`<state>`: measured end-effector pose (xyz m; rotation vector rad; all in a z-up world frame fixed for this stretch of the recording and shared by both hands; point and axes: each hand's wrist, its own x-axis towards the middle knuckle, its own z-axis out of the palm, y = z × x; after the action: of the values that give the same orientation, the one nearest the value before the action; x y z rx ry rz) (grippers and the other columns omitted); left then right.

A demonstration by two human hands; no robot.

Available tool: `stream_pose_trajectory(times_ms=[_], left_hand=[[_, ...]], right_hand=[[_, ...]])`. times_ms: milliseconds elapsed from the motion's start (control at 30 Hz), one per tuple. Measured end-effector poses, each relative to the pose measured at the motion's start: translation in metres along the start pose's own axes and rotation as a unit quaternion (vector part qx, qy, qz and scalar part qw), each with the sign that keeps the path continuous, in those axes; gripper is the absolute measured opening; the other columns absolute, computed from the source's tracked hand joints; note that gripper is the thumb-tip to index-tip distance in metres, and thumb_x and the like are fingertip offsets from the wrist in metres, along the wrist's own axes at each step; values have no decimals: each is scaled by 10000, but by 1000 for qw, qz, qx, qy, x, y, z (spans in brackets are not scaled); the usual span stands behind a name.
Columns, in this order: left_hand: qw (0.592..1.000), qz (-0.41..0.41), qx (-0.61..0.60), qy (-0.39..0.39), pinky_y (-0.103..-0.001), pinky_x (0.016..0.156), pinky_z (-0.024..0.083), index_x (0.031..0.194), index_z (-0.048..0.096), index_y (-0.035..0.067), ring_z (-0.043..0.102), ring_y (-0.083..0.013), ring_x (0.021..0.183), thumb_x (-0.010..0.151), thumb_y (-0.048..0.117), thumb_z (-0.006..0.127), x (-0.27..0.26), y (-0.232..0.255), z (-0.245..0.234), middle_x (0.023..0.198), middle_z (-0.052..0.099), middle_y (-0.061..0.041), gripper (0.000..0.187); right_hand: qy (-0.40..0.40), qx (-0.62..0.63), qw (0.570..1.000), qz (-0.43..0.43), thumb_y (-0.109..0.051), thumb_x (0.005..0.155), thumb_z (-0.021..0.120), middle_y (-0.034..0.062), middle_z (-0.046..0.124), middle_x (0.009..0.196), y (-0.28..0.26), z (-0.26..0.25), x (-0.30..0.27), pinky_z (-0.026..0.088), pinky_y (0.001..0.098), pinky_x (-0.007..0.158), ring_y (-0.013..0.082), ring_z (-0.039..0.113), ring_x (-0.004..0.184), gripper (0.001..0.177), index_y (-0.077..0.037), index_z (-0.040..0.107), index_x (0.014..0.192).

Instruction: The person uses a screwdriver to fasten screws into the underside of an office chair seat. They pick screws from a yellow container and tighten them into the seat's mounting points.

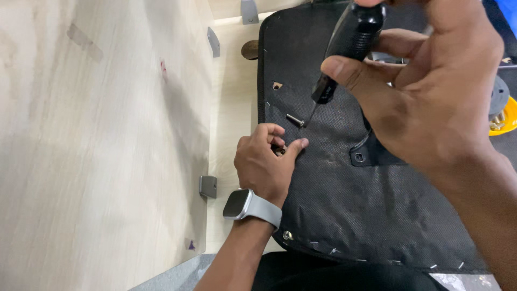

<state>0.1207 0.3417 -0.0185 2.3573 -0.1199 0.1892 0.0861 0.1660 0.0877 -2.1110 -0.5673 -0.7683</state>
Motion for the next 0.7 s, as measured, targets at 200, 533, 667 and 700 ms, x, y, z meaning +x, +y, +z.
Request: stream_pose_trajectory(times_ms=[200,533,667,700], left_hand=[[978,192,30,74,-415,765,544,1182,734,75,635,-283,902,730,216,827,27,-7,13,963,714,-108,483],[990,95,-44,-92,-350,844,587,945,800,138,714,-210,869,863,171,775,49,-11,14,877,772,-44,92],[988,53,-131,-54,-314,789,620,994,785,128,755,-173,815,864,170,775,37,-21,-4,889,768,-46,137],[989,67,-130,-35,-319,782,613,997,793,120,749,-180,815,855,164,787,33,-25,-8,895,767,-59,149]], right_hand=[[2,-52,999,-2,146,1149,624,259,544,1359,17,1,-12,622,374,1026,341,726,1215,391,95,386,1454],[55,-128,968,209,-218,1079,691,216,719,1031,1,3,-2,667,362,734,267,772,913,256,3,642,1199],[48,-109,972,203,-251,1073,692,224,707,1044,-6,6,0,665,365,772,281,756,951,269,1,664,1163],[46,-94,975,198,-250,1072,692,218,705,1055,-7,6,-1,667,364,797,279,755,968,267,-3,656,1168]])
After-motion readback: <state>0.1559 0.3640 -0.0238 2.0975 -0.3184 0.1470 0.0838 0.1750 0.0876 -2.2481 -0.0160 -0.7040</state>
